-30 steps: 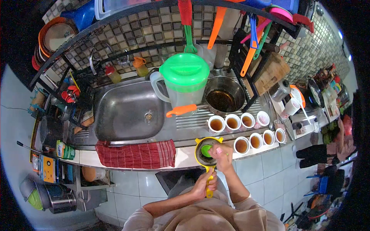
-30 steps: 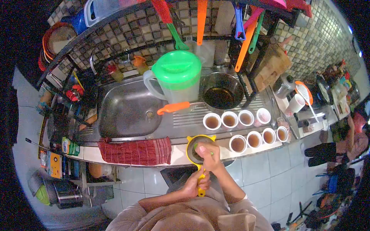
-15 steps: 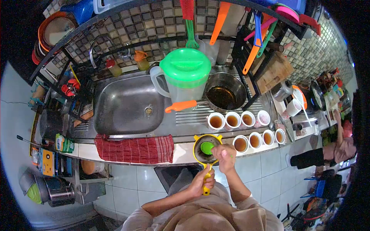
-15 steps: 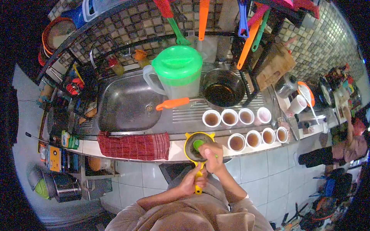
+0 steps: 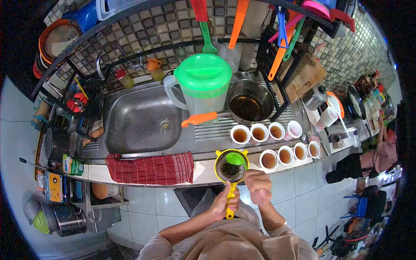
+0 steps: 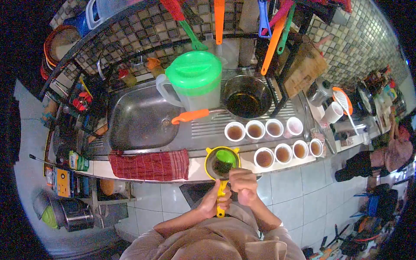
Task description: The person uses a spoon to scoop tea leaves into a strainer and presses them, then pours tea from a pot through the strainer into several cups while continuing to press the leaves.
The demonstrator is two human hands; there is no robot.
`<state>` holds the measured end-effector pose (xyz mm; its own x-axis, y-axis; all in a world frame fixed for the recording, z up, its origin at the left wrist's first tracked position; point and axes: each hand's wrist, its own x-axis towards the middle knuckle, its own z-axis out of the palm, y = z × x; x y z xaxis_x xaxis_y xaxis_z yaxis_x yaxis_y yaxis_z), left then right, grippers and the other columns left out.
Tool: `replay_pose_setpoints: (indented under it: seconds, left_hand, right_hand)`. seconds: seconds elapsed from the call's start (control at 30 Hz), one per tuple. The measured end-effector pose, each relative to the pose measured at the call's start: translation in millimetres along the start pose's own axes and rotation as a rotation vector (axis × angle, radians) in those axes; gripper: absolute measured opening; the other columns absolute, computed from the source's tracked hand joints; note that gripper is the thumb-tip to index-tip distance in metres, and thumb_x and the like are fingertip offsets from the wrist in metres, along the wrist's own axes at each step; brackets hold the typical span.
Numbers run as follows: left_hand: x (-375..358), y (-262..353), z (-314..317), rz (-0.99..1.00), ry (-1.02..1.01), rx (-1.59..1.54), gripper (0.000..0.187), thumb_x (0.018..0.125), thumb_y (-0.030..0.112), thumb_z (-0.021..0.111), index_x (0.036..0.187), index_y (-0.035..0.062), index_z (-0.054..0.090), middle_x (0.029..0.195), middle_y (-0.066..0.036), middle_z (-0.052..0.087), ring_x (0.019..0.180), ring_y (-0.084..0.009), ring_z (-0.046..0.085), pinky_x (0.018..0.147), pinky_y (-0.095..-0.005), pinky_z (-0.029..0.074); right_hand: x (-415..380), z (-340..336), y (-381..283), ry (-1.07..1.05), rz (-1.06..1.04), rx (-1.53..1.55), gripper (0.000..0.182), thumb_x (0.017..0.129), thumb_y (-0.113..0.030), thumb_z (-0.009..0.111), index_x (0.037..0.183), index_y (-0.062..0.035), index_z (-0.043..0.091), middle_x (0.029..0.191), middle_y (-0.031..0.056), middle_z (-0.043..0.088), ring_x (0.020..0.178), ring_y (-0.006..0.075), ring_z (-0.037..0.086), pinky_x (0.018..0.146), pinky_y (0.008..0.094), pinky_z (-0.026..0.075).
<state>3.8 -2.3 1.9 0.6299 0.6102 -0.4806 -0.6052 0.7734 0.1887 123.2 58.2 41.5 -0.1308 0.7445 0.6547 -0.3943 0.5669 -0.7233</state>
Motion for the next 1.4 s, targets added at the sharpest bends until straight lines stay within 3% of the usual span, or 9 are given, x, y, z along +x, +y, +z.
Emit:
replay_pose_setpoints:
  seconds: [0.07, 0.1, 0.33, 0.43, 0.67, 0.83, 1.07, 1.27, 1.4]
  left_hand:
    - [0.6, -1.9, 0.6, 0.002, -0.003, -0.016, 0.047, 0.081, 0.059, 0.032, 0.074, 0.0127, 0.036, 0.054, 0.005, 0.028, 0.043, -0.0063, 0.025, 0.042, -0.0196, 0.023]
    - [1.1, -3.3, 0.5, 0.015, 0.034, -0.018, 0.046, 0.082, 0.058, 0.032, 0.075, 0.0125, 0.037, 0.054, 0.005, 0.029, 0.044, -0.0063, 0.026, 0.042, -0.0200, 0.024]
    - [5.3, -7.8, 25.5, 0.202, 0.420, 0.046, 0.044, 0.085, 0.053, 0.032, 0.084, 0.0109, 0.043, 0.059, 0.003, 0.037, 0.046, -0.0068, 0.034, 0.042, -0.0213, 0.030]
    - [2.9, -7.2, 9.6, 0.163, 0.203, 0.105, 0.043, 0.086, 0.051, 0.030, 0.094, 0.0107, 0.045, 0.066, 0.003, 0.043, 0.048, -0.0066, 0.037, 0.043, -0.0208, 0.031]
    - [5.7, -13.3, -4.6, 0.186, 0.173, 0.127, 0.046, 0.086, 0.051, 0.032, 0.105, 0.0112, 0.043, 0.079, 0.002, 0.048, 0.059, -0.0070, 0.046, 0.049, -0.0224, 0.038]
    - [4.4, -18.7, -8.0, 0.205, 0.168, 0.103, 0.038, 0.088, 0.041, 0.037, 0.112, 0.0117, 0.041, 0.097, -0.001, 0.049, 0.091, -0.0101, 0.051, 0.074, -0.0269, 0.043]
    - [3.4, -14.7, -4.0, 0.198, 0.121, 0.095, 0.042, 0.089, 0.044, 0.033, 0.112, 0.0099, 0.042, 0.095, -0.001, 0.050, 0.087, -0.0102, 0.052, 0.073, -0.0261, 0.043]
    - [8.7, -19.0, -4.5, 0.223, 0.156, 0.128, 0.047, 0.087, 0.049, 0.030, 0.107, 0.0092, 0.044, 0.088, 0.000, 0.051, 0.073, -0.0086, 0.053, 0.056, -0.0230, 0.044]
    - [5.3, -14.2, 9.3, 0.207, 0.253, 0.119, 0.046, 0.085, 0.053, 0.030, 0.092, 0.0101, 0.045, 0.065, 0.003, 0.042, 0.052, -0.0072, 0.042, 0.045, -0.0207, 0.035]
  right_hand:
    - [1.4, 2.5, 3.7, -0.107, -0.128, -0.191, 0.048, 0.082, -0.035, 0.033, 0.045, -0.0050, 0.031, 0.042, 0.0048, 0.031, 0.037, 0.0197, 0.028, 0.039, 0.0321, 0.025]
    - [-1.8, -10.0, 7.3, -0.307, -0.131, -0.232, 0.037, 0.078, -0.030, 0.039, 0.053, -0.0025, 0.044, 0.051, 0.0090, 0.042, 0.045, 0.0240, 0.041, 0.040, 0.0348, 0.030]
    - [-9.1, 2.3, 8.0, -0.574, -0.109, -0.190, 0.019, 0.062, -0.019, 0.047, 0.056, -0.0006, 0.045, 0.059, 0.0121, 0.046, 0.054, 0.0294, 0.044, 0.046, 0.0366, 0.034]
    - [-4.2, 4.5, 2.7, -0.507, -0.123, -0.146, 0.018, 0.063, -0.018, 0.046, 0.057, -0.0003, 0.046, 0.058, 0.0119, 0.045, 0.053, 0.0295, 0.044, 0.047, 0.0369, 0.034]
    - [-7.1, 4.0, 8.0, -0.601, -0.115, -0.266, 0.020, 0.058, -0.018, 0.048, 0.064, 0.0010, 0.050, 0.059, 0.0120, 0.045, 0.054, 0.0287, 0.043, 0.047, 0.0359, 0.034]
    - [-5.9, 3.2, 3.0, -0.653, -0.119, -0.243, 0.025, 0.055, -0.021, 0.050, 0.067, 0.0009, 0.052, 0.058, 0.0111, 0.044, 0.053, 0.0276, 0.043, 0.049, 0.0355, 0.035]
    - [-9.9, 2.7, 4.8, -0.643, -0.151, -0.320, 0.031, 0.054, -0.025, 0.051, 0.070, 0.0011, 0.054, 0.063, 0.0120, 0.048, 0.055, 0.0280, 0.046, 0.051, 0.0367, 0.037]
    - [-6.2, -3.6, 3.9, -0.614, -0.128, -0.340, 0.024, 0.056, -0.020, 0.049, 0.067, 0.0012, 0.053, 0.064, 0.0137, 0.051, 0.058, 0.0297, 0.048, 0.053, 0.0376, 0.040]
    - [-5.1, -0.4, 0.4, -0.484, -0.114, -0.181, 0.020, 0.062, -0.018, 0.047, 0.063, 0.0014, 0.051, 0.059, 0.0135, 0.049, 0.051, 0.0303, 0.047, 0.051, 0.0390, 0.040]
